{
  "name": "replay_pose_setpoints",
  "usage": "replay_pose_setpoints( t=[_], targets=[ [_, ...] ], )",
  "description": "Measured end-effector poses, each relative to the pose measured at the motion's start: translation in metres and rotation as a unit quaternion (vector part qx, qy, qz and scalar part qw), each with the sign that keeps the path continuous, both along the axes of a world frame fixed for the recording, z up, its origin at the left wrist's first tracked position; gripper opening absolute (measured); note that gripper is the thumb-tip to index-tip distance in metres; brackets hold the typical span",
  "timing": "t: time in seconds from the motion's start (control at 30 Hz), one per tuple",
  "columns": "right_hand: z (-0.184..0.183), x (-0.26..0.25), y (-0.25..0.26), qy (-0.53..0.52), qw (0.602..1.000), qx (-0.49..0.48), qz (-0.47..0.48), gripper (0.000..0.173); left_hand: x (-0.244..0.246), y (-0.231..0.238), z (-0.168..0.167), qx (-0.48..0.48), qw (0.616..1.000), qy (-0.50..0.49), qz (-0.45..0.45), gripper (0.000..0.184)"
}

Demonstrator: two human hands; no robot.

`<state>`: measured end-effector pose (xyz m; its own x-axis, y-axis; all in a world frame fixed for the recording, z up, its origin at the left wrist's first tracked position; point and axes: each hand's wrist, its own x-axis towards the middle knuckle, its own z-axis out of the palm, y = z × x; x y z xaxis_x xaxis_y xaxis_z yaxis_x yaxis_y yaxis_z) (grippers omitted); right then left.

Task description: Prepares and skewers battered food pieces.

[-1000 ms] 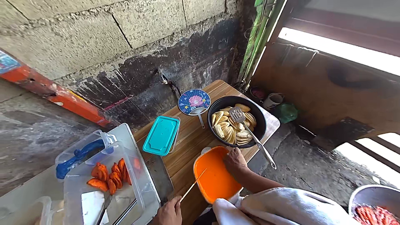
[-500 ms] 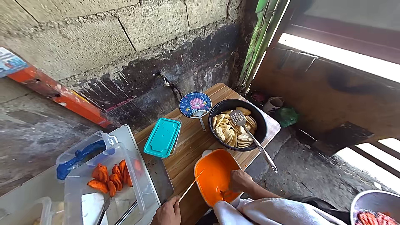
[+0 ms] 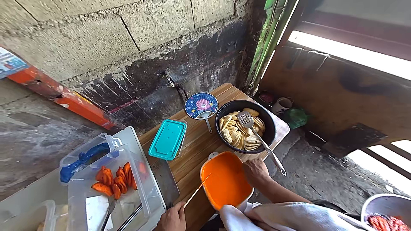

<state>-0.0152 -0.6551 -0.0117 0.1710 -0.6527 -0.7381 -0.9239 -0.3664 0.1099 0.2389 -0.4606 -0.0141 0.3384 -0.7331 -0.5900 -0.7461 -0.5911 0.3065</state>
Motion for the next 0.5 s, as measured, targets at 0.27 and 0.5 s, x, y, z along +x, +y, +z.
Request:
replay_pose_setpoints(
  t=[0.27,0.5],
  targets=[
    [-0.035,-0.007,0.035,-0.037,0.982,0.125,-0.139,0.053,0.000,-0.005,0.002,0.005,1.000,-0.002,-0.006,0.036],
    [-0.062,-0.015,0.032,-0.191,0.956,0.107,-0.195,0.043,-0.002,-0.011,0.007,-0.024,1.000,-0.005,0.004,0.035]
  ],
)
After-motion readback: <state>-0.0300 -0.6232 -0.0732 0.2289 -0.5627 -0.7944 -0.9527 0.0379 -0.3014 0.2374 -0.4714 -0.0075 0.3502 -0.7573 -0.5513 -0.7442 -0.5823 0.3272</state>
